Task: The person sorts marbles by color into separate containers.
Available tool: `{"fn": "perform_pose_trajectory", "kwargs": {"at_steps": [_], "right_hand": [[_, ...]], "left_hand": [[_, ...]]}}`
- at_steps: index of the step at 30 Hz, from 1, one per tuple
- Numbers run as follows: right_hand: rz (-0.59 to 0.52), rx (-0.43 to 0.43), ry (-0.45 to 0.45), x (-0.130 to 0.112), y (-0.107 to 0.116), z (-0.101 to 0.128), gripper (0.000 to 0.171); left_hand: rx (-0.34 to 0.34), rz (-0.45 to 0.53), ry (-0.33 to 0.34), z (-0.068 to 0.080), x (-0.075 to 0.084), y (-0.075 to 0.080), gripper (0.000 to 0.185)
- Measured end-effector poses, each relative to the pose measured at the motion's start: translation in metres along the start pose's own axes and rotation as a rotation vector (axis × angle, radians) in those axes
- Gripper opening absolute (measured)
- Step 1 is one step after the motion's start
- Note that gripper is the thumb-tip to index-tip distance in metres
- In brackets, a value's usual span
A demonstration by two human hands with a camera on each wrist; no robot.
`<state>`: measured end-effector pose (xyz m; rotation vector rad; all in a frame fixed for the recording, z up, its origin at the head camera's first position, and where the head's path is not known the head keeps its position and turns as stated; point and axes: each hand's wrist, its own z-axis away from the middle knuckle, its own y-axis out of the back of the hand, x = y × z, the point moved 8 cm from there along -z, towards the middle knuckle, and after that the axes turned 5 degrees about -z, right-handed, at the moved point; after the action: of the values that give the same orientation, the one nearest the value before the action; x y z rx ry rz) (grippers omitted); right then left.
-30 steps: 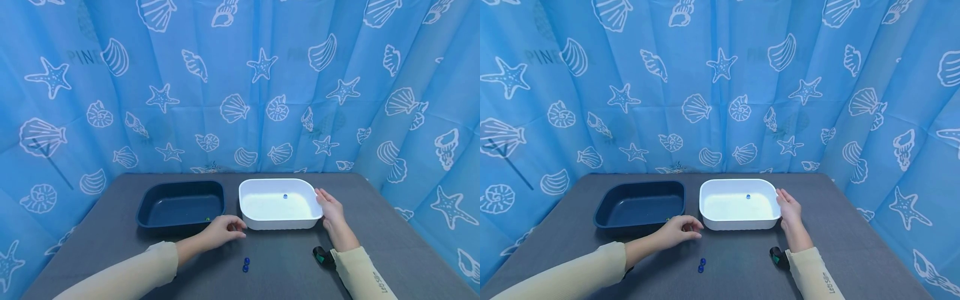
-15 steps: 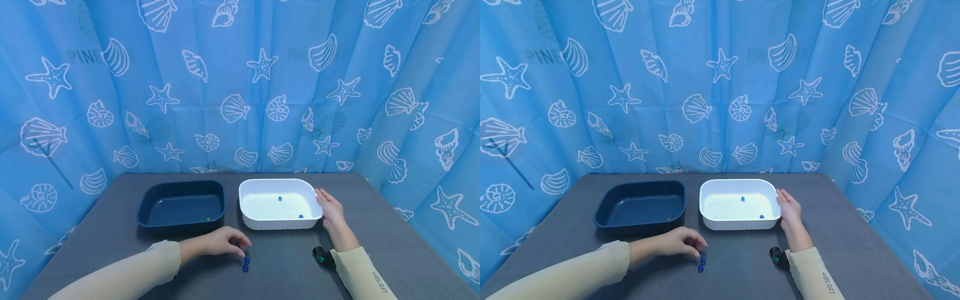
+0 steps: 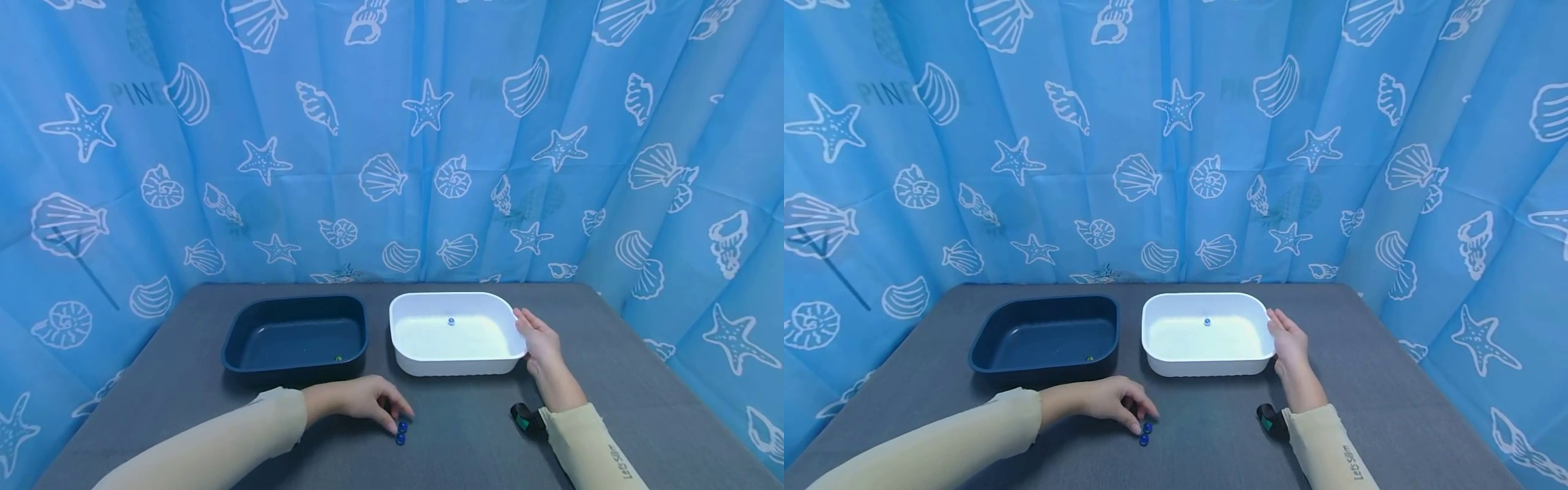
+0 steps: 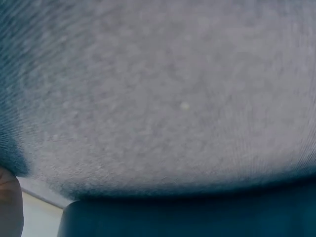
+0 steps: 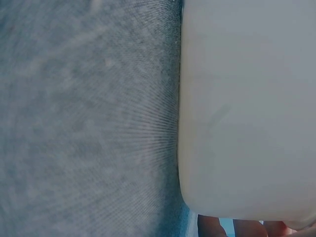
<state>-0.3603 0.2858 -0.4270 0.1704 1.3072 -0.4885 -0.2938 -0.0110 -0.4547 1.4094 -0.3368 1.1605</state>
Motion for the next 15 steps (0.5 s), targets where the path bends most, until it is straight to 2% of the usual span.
{"fn": "perform_pose_trajectory", "kwargs": {"at_steps": [4,6,9,15], "right_hand": [[0.003,0.007,-0.003,0.000,0.001,0.000,0.051],[0.004,0.009,-0.002,0.000,0.001,0.000,0.051],[0.004,0.011,-0.004,-0.001,0.000,0.000,0.051],[0.007,0.008,-0.010,-0.001,0.001,0.000,0.051]], "left_hand": [[-0.046,-0.052,-0.030,-0.020,-0.040,-0.006,0.037],[-0.046,-0.055,-0.035,-0.027,-0.055,-0.009,0.037],[-0.043,-0.093,-0.033,-0.031,-0.063,-0.009,0.035],[-0.040,-0.110,-0.017,-0.033,-0.063,-0.011,0.031]]}}
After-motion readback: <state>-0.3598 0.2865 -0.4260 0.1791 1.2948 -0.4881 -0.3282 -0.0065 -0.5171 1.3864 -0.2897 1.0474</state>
